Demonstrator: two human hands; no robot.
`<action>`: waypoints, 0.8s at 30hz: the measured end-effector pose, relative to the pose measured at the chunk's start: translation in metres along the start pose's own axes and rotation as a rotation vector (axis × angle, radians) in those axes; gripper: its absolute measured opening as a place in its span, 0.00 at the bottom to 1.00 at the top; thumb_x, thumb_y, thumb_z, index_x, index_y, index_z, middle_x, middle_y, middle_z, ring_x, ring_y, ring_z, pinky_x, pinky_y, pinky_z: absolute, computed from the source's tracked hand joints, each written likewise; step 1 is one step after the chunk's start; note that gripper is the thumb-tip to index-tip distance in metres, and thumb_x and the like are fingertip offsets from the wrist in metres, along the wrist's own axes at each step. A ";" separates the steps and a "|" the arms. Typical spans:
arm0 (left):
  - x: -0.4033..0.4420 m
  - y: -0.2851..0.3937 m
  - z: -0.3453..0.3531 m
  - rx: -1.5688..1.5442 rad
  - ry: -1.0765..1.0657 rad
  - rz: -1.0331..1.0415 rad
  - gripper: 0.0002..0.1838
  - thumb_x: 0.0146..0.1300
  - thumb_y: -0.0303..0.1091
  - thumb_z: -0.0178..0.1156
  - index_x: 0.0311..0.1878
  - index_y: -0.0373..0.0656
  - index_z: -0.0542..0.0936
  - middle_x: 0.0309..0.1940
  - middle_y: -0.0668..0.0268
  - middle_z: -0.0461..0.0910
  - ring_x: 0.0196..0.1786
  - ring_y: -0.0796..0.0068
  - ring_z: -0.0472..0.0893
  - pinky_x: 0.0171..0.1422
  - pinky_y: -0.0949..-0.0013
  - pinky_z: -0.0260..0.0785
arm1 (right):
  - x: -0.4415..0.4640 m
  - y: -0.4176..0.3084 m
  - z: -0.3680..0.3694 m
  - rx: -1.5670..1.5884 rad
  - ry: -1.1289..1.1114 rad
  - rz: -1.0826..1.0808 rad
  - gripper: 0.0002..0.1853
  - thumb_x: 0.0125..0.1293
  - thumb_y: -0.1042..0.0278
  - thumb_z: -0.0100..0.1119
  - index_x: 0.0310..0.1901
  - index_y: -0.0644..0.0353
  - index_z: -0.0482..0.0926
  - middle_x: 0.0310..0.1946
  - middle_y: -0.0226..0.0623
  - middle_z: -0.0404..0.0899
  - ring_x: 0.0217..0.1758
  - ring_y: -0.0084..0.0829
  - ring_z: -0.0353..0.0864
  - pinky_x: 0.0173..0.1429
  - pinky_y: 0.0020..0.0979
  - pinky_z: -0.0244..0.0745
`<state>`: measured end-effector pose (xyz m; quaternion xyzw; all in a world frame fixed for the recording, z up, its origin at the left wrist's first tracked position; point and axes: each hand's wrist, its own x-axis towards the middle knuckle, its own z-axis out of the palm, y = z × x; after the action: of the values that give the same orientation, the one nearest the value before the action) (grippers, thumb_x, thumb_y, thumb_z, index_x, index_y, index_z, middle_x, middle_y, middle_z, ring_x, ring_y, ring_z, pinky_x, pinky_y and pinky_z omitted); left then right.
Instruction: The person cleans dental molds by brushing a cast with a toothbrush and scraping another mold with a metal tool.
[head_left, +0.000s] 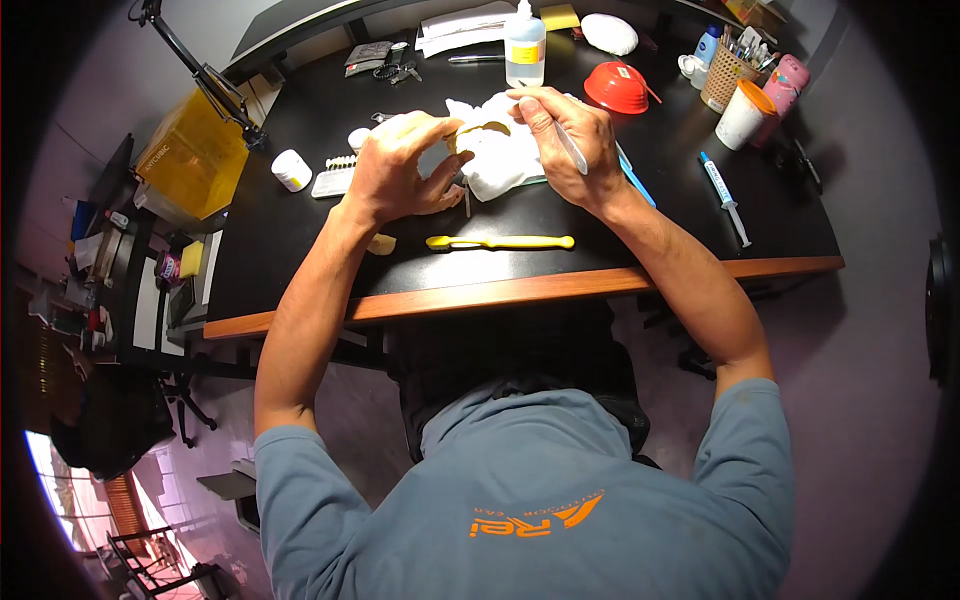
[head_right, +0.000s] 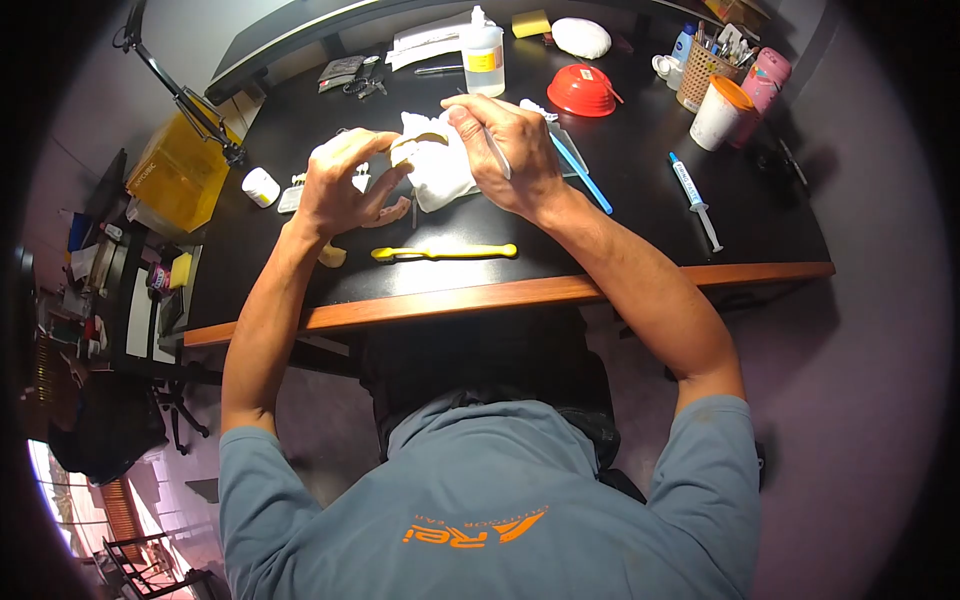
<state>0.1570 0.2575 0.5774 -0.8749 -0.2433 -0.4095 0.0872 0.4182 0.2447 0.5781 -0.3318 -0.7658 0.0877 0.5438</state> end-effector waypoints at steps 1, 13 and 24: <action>0.000 -0.001 0.000 -0.001 -0.004 0.001 0.26 0.51 0.29 0.84 0.55 0.40 0.88 0.42 0.57 0.91 0.41 0.54 0.91 0.49 0.58 0.83 | 0.002 0.003 0.001 0.024 0.025 0.005 0.19 0.88 0.58 0.58 0.53 0.68 0.90 0.40 0.50 0.94 0.41 0.44 0.96 0.47 0.39 0.88; 0.002 -0.002 -0.003 -0.006 -0.006 0.036 0.23 0.54 0.28 0.84 0.53 0.38 0.88 0.42 0.56 0.91 0.41 0.54 0.91 0.49 0.59 0.84 | 0.002 -0.004 0.001 -0.075 -0.063 -0.256 0.17 0.66 0.61 0.83 0.50 0.61 0.92 0.43 0.42 0.94 0.42 0.39 0.94 0.48 0.37 0.87; 0.006 0.011 -0.003 -0.117 0.018 -0.079 0.22 0.61 0.26 0.80 0.59 0.39 0.90 0.42 0.57 0.93 0.41 0.67 0.93 0.51 0.65 0.85 | -0.003 0.001 0.002 -0.046 -0.108 -0.167 0.09 0.67 0.68 0.79 0.44 0.63 0.93 0.33 0.41 0.92 0.32 0.34 0.93 0.39 0.34 0.85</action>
<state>0.1635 0.2493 0.5840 -0.8644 -0.2526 -0.4341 0.0219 0.4172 0.2443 0.5739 -0.2738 -0.8209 0.0421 0.4994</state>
